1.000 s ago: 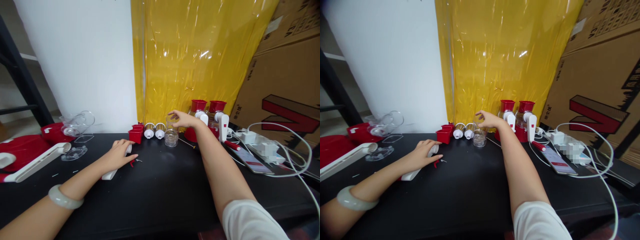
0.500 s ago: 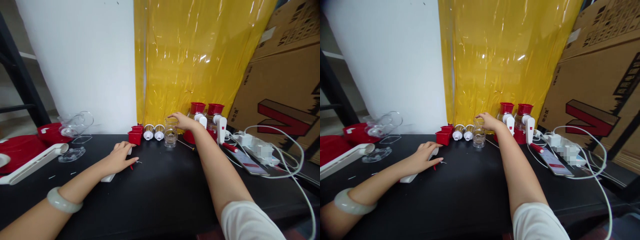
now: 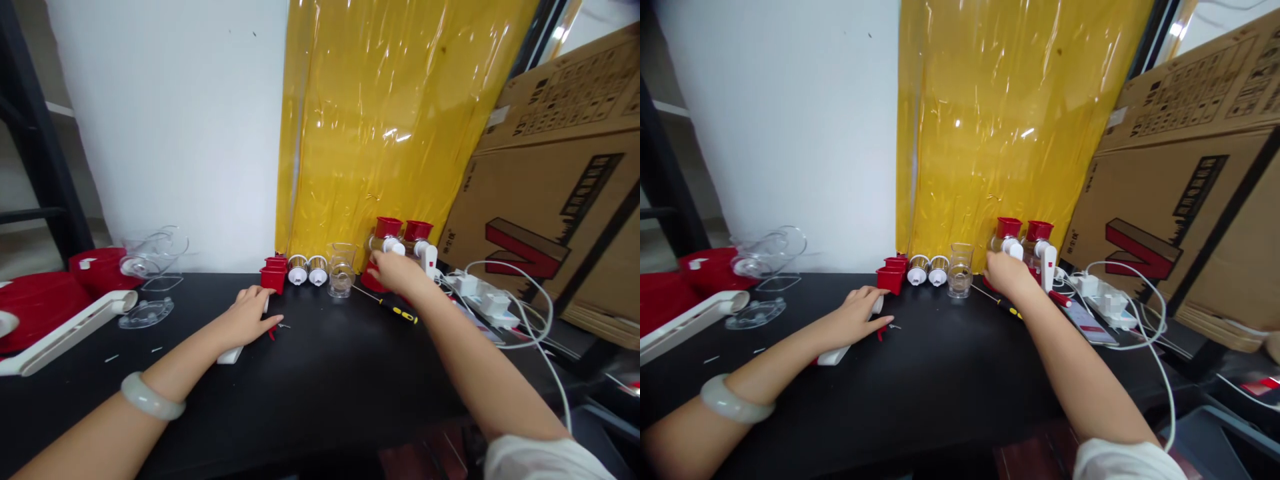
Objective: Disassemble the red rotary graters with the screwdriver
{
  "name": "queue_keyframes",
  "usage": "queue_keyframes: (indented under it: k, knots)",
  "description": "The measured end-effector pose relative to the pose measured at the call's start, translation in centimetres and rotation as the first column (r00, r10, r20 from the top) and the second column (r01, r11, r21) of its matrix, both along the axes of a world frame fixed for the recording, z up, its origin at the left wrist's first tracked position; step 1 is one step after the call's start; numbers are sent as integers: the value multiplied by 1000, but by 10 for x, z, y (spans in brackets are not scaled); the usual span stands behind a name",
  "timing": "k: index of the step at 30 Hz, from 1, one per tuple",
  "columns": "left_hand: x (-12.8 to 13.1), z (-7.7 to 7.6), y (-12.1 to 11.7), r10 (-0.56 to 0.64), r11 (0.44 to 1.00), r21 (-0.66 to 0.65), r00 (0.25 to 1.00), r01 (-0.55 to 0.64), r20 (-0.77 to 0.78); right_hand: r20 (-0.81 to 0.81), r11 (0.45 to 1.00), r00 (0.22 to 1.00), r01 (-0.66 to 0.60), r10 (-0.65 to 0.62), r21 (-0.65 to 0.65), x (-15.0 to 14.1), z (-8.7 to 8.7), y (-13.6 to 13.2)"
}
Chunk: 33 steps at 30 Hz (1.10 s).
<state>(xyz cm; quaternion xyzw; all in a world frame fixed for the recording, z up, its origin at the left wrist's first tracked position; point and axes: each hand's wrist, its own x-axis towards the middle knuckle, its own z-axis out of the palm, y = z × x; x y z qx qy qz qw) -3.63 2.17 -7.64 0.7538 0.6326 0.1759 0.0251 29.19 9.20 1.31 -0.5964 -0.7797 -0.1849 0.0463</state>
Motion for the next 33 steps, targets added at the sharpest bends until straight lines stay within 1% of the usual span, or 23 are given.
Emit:
queue_keyframes:
  k: [1, 3, 5, 6, 9, 13, 16, 18, 20, 23, 25, 26, 28, 30, 31, 33]
  knots:
    - [-1, 0, 1, 13, 1000, 9, 1000, -13, -10, 55, 998, 998, 41, -38, -52, 7, -15, -6]
    - [-3, 2, 2, 47, 999, 23, 999, -47, -16, 102, 993, 993, 77, -67, -91, 20, -46, -19]
    - [-6, 4, 3, 68, 998, 14, 998, -68, 5, 135, 993, 989, 80, -68, -91, 29, -69, -28]
    - [-7, 5, 3, 66, 998, 6, 998, -66, 19, 148, 994, 987, 73, -61, -76, 32, -78, -31]
    - [-9, 6, 5, 55, 998, -27, 998, -55, 23, 175, 998, 983, 53, -47, -30, 36, -91, -35]
    - [-9, 6, 6, 92, 992, -85, 996, -93, -16, 185, 997, 980, 74, -79, 30, 37, -98, -33]
    - [-7, 8, 3, 104, 991, -83, 994, -106, -28, 160, 993, 980, 114, -118, 34, 40, -102, -36]
    - [-5, 11, -2, 99, 991, -80, 994, -103, -49, 151, 990, 978, 141, -141, 8, 43, -102, -43]
    - [-2, 15, -8, 88, 992, -84, 993, -95, -84, 141, 983, 973, 184, -181, -11, 48, -98, -56]
    - [1, 20, -14, 90, 992, -76, 990, -98, -107, 143, 969, 959, 236, -245, 77, 57, -86, -84]
    - [2, 22, -16, 99, 994, -43, 990, -104, -105, 152, 955, 948, 257, -279, 146, 64, -75, -106]
    - [1, 23, -16, 97, 995, -17, 990, -99, -101, 147, 944, 946, 256, -289, 205, 67, -68, -117]
    - [1, 24, -16, 86, 996, 45, 993, -83, -83, 116, 923, 959, 211, -259, 322, 69, -54, -133]
    - [1, 26, -15, 88, 991, 105, 994, -81, -59, 62, 900, 978, 157, -199, 406, 64, -40, -141]
    - [1, 27, -15, 95, 988, 128, 994, -88, -51, 28, 896, 987, 131, -157, 425, 59, -34, -140]
    - [2, 29, -15, 116, 982, 156, 992, -107, -50, -55, 907, 993, 118, -105, 404, 44, -26, -131]
